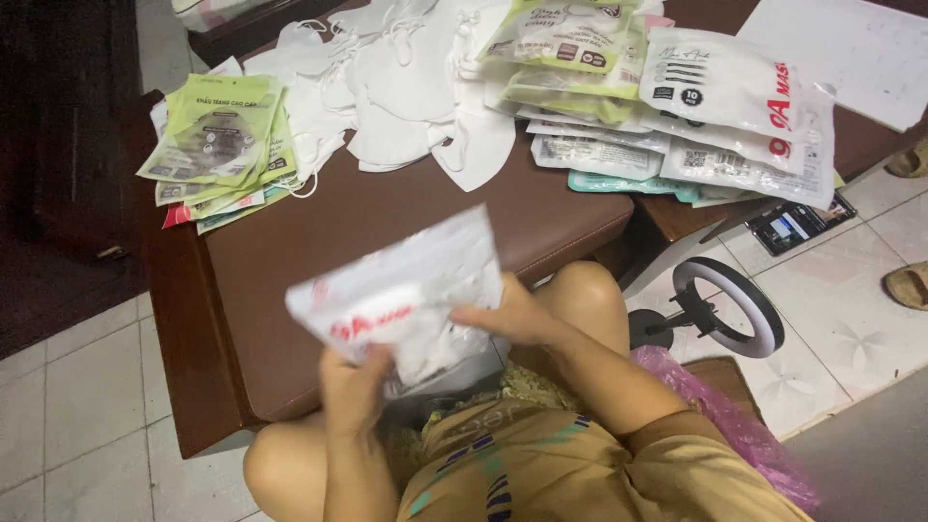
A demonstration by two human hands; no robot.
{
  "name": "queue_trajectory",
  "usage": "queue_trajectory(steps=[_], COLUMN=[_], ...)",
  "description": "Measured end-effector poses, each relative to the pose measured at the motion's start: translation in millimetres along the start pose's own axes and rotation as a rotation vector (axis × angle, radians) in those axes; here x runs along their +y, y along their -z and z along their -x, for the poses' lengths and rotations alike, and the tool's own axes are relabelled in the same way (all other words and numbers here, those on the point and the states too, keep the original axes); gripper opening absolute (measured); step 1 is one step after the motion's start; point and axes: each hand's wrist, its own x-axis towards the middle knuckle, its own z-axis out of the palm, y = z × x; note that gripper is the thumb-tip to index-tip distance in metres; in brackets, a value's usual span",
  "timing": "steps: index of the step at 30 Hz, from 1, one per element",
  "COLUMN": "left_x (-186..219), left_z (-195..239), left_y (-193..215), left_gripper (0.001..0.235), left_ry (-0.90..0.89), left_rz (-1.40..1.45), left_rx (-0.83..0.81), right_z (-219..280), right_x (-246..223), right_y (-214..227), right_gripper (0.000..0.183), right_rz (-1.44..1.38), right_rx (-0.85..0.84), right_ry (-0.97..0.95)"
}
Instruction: Folding white face masks and placing them into individual plastic packaging bags
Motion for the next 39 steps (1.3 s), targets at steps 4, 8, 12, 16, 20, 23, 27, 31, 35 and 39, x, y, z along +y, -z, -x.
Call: queue_trajectory(steps=[4,8,12,16,20,23,27,31,35,39], left_x=[-14,-23,-13,3,-4,-3,-5,-3,-1,12], left_z=[11,-3,-11,-11,-13,-8,-7,-6,-10,-33], left_y=[-38,-29,9,17,14,9,23,32,32,18], left_gripper=[0.022,0.027,0.028,0.026,0.026,0.028,0.03,0.027,0.026,0.026], left_ry=[0.127,0.05,0.075,0.154,0.145,0.147,0.131,0.122,0.076,0.083], left_rz=[-0.377,-0.432,-0.433,-0.34,-0.335,-0.346,-0.335,-0.342,-0.329,-0.368], left_rx=[-0.126,-0.267,-0.158,-0.069,-0.133,-0.173,-0.185,-0.103,-0.086,-0.074], right_z=[4,16,33,40,21,26,30,29,12,-37], right_x=[-30,-77,-157,-197,-206,-153,-173,-185,-192,-174], right_y=[18,83,189,283,293,372,342,331,295,233], right_gripper=[0.025,0.038,0.094,0.034,0.032,0.08,0.086,0.058,0.043,0.04], right_rz=[0.137,0.448,0.596,0.483,0.599,1.127,1.439,1.688,1.815,1.76], right_rx=[0.336,0.701,1.121,0.937,1.176,1.132,1.183,1.122,0.964,0.73], right_ry=[0.026,0.043,-0.136,0.396,-0.199,0.029,-0.143,0.03,0.372,0.696])
